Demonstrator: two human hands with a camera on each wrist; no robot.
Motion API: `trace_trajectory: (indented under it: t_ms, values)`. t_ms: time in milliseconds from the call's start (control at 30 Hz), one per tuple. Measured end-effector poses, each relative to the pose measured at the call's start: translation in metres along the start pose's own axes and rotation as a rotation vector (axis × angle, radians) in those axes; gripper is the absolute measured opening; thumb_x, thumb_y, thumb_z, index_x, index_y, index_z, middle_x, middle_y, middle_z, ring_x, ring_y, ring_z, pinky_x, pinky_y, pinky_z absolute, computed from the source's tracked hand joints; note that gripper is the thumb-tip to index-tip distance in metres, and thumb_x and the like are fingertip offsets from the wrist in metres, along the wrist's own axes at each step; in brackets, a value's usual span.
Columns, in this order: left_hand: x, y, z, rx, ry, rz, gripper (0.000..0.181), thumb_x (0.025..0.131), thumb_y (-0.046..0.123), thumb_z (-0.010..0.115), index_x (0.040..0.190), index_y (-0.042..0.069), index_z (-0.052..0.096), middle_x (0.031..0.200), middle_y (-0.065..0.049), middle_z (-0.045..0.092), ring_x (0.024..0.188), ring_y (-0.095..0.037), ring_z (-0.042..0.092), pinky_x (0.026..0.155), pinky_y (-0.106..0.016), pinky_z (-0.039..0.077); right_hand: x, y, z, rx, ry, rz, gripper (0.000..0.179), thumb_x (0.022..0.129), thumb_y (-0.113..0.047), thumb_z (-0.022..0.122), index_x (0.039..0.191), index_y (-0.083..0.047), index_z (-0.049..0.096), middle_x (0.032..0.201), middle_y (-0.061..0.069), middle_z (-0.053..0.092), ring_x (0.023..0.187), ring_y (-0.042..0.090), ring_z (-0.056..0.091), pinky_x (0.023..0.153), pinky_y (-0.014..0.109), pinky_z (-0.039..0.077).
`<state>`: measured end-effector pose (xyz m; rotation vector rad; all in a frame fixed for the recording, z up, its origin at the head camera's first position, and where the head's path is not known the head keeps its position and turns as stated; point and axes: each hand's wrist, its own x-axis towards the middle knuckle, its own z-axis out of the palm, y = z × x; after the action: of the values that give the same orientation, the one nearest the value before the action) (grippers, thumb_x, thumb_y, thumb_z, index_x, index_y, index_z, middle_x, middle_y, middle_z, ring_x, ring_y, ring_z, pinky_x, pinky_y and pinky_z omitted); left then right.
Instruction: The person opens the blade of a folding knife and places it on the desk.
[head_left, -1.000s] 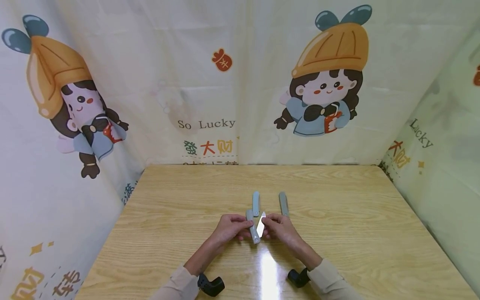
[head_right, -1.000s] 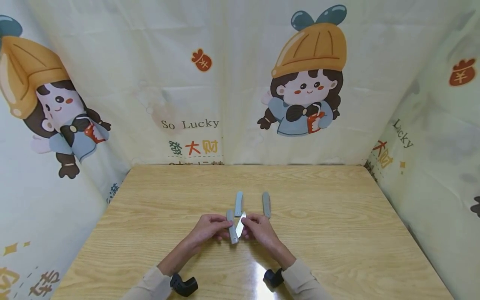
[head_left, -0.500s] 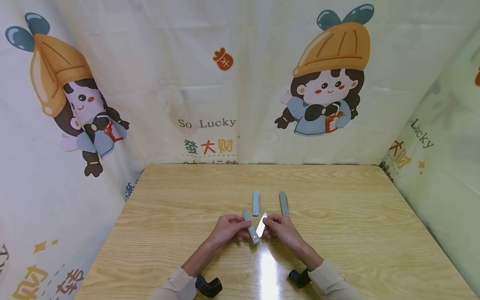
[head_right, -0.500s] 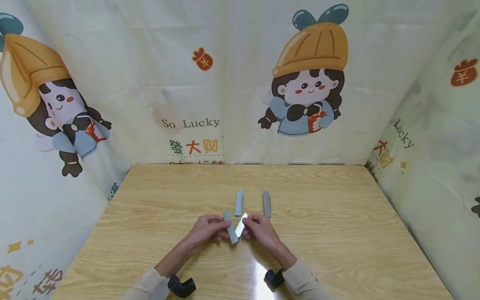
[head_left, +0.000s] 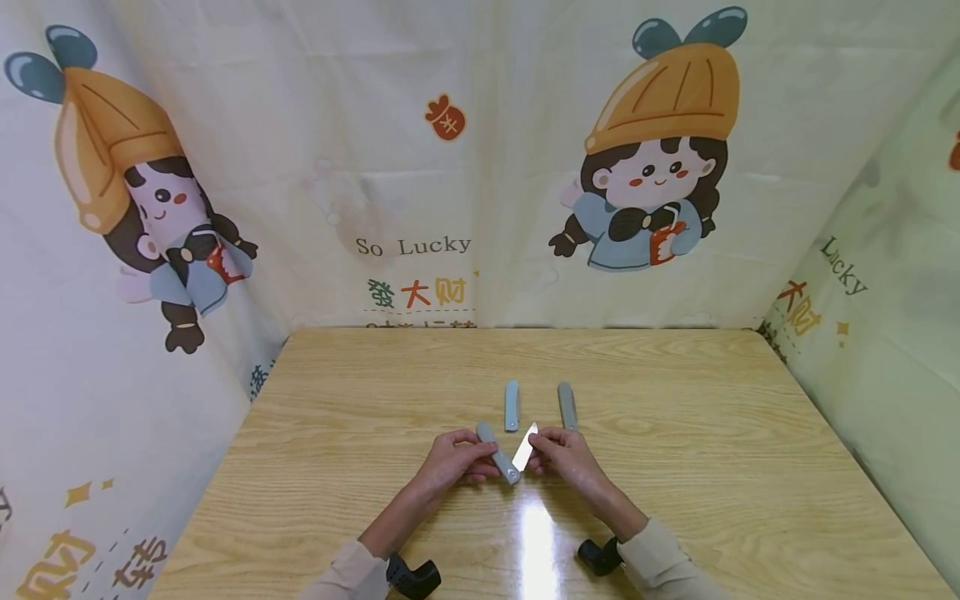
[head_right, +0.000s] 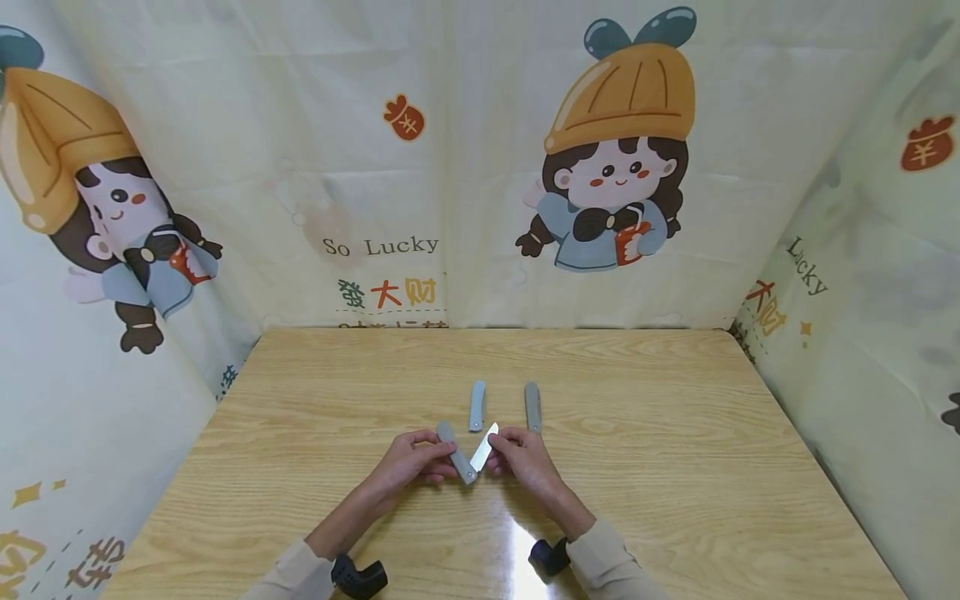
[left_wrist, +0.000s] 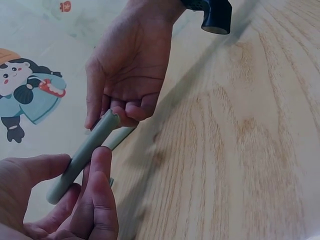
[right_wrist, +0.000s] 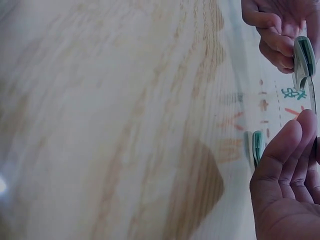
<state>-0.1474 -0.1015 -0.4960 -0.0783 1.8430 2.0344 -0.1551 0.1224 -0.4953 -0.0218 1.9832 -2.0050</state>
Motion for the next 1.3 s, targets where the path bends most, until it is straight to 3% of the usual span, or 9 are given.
trace_trajectory:
  t_ms: [500, 1067, 1200, 1300]
  values:
    - [-0.002, -0.002, -0.003, -0.037, -0.028, 0.008, 0.022, 0.098, 0.018, 0.070, 0.098, -0.001, 0.059, 0.092, -0.021, 0.074, 0.076, -0.019, 0.074, 0.062, -0.024, 0.056, -0.002, -0.001, -0.001, -0.002, 0.033, 0.012, 0.023, 0.104, -0.013, 0.058, 0.103, 0.010, 0.063, 0.082, 0.006, 0.066, 0.073, 0.015, 0.065, 0.069, 0.029, 0.056]
    - [-0.007, -0.007, -0.005, -0.043, -0.069, 0.034, 0.028, 0.099, 0.018, 0.069, 0.109, -0.006, 0.060, 0.095, -0.021, 0.074, 0.079, -0.019, 0.074, 0.066, -0.025, 0.056, -0.002, -0.001, -0.001, 0.030, 0.082, 0.021, 0.019, 0.104, -0.009, 0.058, 0.104, 0.010, 0.060, 0.080, 0.007, 0.065, 0.071, 0.013, 0.065, 0.068, 0.027, 0.056]
    - [-0.006, -0.006, -0.008, 0.040, -0.075, 0.083, 0.043, 0.098, 0.018, 0.071, 0.124, -0.009, 0.051, 0.101, -0.021, 0.073, 0.084, -0.023, 0.073, 0.069, -0.028, 0.056, -0.003, 0.000, -0.003, 0.032, 0.087, 0.026, 0.019, 0.104, -0.009, 0.057, 0.104, 0.010, 0.059, 0.080, 0.007, 0.065, 0.072, 0.013, 0.064, 0.068, 0.027, 0.055]
    - [-0.005, -0.003, -0.013, 0.156, -0.093, 0.173, 0.065, 0.096, 0.015, 0.074, 0.144, -0.007, 0.037, 0.124, -0.022, 0.065, 0.100, -0.030, 0.068, 0.074, -0.031, 0.055, -0.004, 0.000, -0.005, 0.021, 0.085, 0.017, 0.020, 0.104, -0.009, 0.057, 0.106, 0.011, 0.059, 0.081, 0.007, 0.064, 0.072, 0.013, 0.062, 0.068, 0.027, 0.054]
